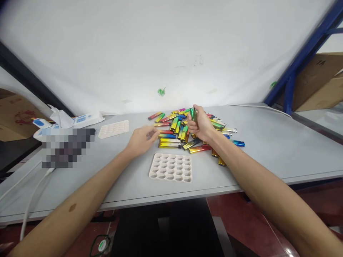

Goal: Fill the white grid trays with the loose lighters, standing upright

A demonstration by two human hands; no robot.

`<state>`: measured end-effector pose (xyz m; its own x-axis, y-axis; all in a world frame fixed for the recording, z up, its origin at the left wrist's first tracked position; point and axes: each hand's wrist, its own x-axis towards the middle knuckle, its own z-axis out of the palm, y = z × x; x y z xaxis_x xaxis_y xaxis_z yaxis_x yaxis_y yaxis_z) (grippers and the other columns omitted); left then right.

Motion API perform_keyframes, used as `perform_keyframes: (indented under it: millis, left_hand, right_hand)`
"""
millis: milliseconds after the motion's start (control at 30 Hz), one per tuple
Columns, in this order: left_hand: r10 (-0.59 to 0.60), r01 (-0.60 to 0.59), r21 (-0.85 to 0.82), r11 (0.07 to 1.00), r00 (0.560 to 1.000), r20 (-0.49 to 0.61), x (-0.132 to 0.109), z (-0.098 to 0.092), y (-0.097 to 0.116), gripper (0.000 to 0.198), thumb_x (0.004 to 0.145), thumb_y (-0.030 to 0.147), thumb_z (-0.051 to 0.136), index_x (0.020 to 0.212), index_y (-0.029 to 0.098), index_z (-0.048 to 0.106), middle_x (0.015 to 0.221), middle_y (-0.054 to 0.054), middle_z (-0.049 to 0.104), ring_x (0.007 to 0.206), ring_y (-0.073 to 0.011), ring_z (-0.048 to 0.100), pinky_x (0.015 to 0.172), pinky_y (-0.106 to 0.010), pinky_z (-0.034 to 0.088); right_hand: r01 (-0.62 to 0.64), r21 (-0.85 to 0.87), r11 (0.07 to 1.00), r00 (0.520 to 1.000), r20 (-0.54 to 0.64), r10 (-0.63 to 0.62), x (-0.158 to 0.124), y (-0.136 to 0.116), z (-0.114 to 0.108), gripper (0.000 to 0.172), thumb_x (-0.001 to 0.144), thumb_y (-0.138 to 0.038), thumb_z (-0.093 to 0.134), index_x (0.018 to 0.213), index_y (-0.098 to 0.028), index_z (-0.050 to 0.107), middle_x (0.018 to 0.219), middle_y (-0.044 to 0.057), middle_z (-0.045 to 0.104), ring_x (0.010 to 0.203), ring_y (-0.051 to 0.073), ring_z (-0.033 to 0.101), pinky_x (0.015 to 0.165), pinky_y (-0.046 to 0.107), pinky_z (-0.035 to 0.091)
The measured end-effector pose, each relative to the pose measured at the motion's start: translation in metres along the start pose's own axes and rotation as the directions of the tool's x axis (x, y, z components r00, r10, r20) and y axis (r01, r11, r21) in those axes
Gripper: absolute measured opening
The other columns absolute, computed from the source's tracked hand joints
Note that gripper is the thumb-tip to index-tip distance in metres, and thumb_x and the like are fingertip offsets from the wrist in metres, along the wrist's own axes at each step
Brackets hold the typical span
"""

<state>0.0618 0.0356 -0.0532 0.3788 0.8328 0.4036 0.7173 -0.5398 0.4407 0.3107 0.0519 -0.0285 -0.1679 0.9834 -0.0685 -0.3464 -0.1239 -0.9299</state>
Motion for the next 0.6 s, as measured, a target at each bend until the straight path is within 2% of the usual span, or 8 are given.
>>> perform_keyframes:
  millis: [167, 400, 600]
  left_hand:
    - [0.002, -0.002, 0.003, 1.0, 1.0, -0.006, -0.0002, -0.0007, 0.0017, 0.023, 0.092, 0.034, 0.048, 0.08, 0.023, 0.063, 0.081, -0.001, 0.07, 0.079, -0.0191, 0.062, 0.073, -0.032, 0.047]
    - [0.003, -0.003, 0.005, 1.0, 1.0, 0.0, -0.0005, -0.0015, 0.0009, 0.022, 0.092, 0.034, 0.048, 0.081, 0.023, 0.064, 0.083, -0.001, 0.07, 0.079, -0.0184, 0.063, 0.073, -0.031, 0.047]
    - [-0.002, 0.002, 0.004, 1.0, 1.0, 0.008, -0.0003, -0.001, 0.0005, 0.023, 0.092, 0.034, 0.048, 0.081, 0.023, 0.064, 0.082, -0.002, 0.07, 0.079, -0.0188, 0.062, 0.073, -0.032, 0.047]
  right_hand:
    - [0.063, -0.074, 0.995, 0.996, -0.059, -0.067, -0.0003, -0.0031, -0.001, 0.048, 0.09, -0.058, 0.04, 0.057, -0.023, 0.034, 0.047, -0.007, 0.02, 0.038, 0.008, 0.014, 0.036, 0.022, 0.011]
    - [0.093, -0.035, 0.995, 0.992, -0.079, -0.096, -0.0007, -0.0018, -0.0002, 0.046, 0.09, -0.054, 0.042, 0.057, -0.023, 0.036, 0.045, -0.006, 0.023, 0.037, 0.008, 0.015, 0.036, 0.023, 0.01]
    - [0.083, -0.036, 0.996, 0.994, -0.068, -0.085, -0.002, -0.0007, 0.0015, 0.051, 0.089, -0.061, 0.043, 0.057, -0.022, 0.037, 0.046, -0.007, 0.022, 0.037, 0.007, 0.017, 0.035, 0.022, 0.013]
